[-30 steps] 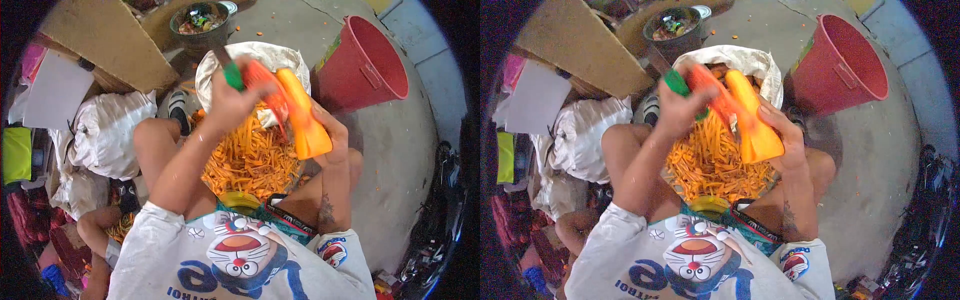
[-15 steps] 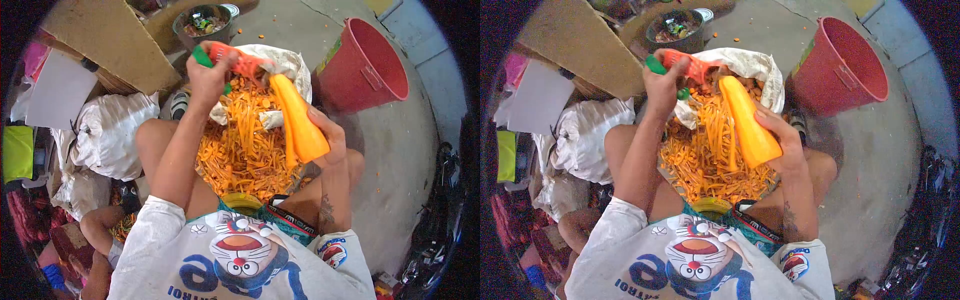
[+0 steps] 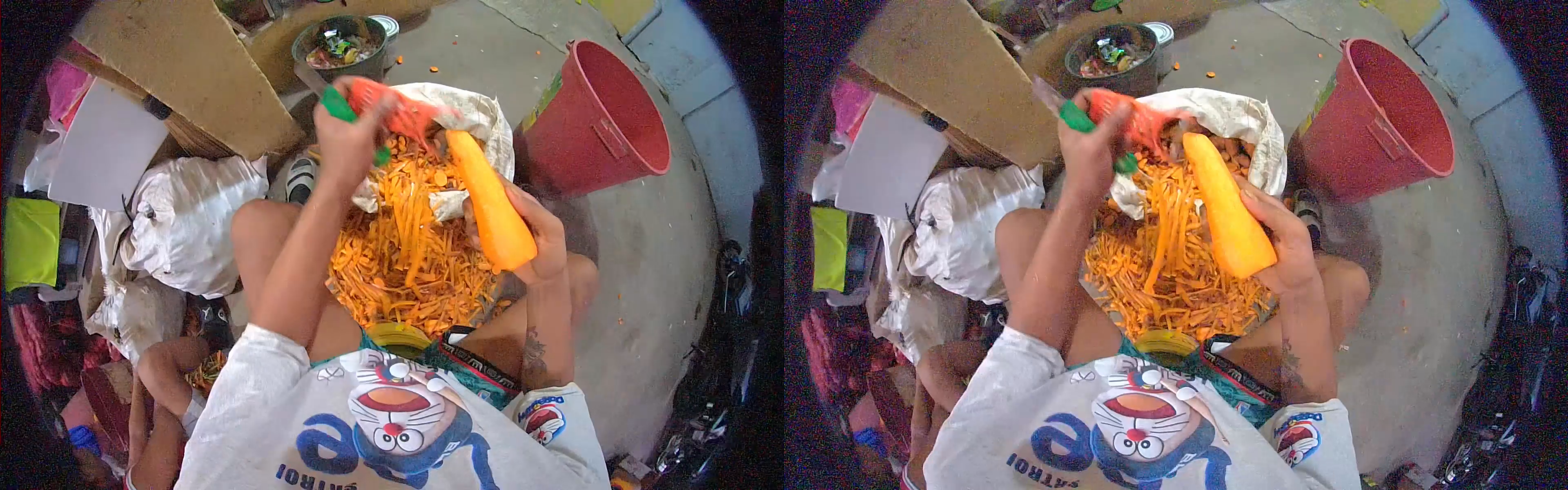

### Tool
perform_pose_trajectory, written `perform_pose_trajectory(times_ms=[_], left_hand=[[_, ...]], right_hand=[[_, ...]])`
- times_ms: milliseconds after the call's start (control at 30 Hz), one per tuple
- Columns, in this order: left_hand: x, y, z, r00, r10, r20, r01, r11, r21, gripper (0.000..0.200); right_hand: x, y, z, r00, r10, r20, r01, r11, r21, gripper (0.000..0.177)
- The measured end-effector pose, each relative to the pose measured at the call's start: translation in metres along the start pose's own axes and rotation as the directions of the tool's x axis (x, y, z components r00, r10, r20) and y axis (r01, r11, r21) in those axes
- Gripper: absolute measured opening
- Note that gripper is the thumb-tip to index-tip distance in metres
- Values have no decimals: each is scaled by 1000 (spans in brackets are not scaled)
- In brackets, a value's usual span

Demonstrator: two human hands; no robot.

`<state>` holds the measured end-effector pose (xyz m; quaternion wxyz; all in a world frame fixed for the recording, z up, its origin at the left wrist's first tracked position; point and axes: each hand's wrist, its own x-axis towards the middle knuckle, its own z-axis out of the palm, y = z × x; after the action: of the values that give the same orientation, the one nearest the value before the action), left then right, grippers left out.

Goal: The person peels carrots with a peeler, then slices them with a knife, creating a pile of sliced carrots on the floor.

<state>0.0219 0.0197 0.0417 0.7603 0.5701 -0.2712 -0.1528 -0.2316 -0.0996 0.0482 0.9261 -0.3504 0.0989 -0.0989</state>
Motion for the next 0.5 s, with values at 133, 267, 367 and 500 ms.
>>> perform_pose_trajectory(times_ms=[133,267,367,500], left_hand=[[-48,10,33,948,148,280,-147,989,-24,24],[-2,0,5,999,36,31,-37,999,18,23],[13,-15,-7,994,38,-99,-44,997,-63,22],[-42,16,24,931,182,315,-224,969,103,20]], right_hand=[[2,-6,27,958,-55,-281,57,998,0,54],[-9,-4,16,999,27,-47,-28,1000,-14,54],[-4,-3,9,999,33,9,-33,999,9,54],[4,-1,20,971,-66,-229,53,997,-62,55]])
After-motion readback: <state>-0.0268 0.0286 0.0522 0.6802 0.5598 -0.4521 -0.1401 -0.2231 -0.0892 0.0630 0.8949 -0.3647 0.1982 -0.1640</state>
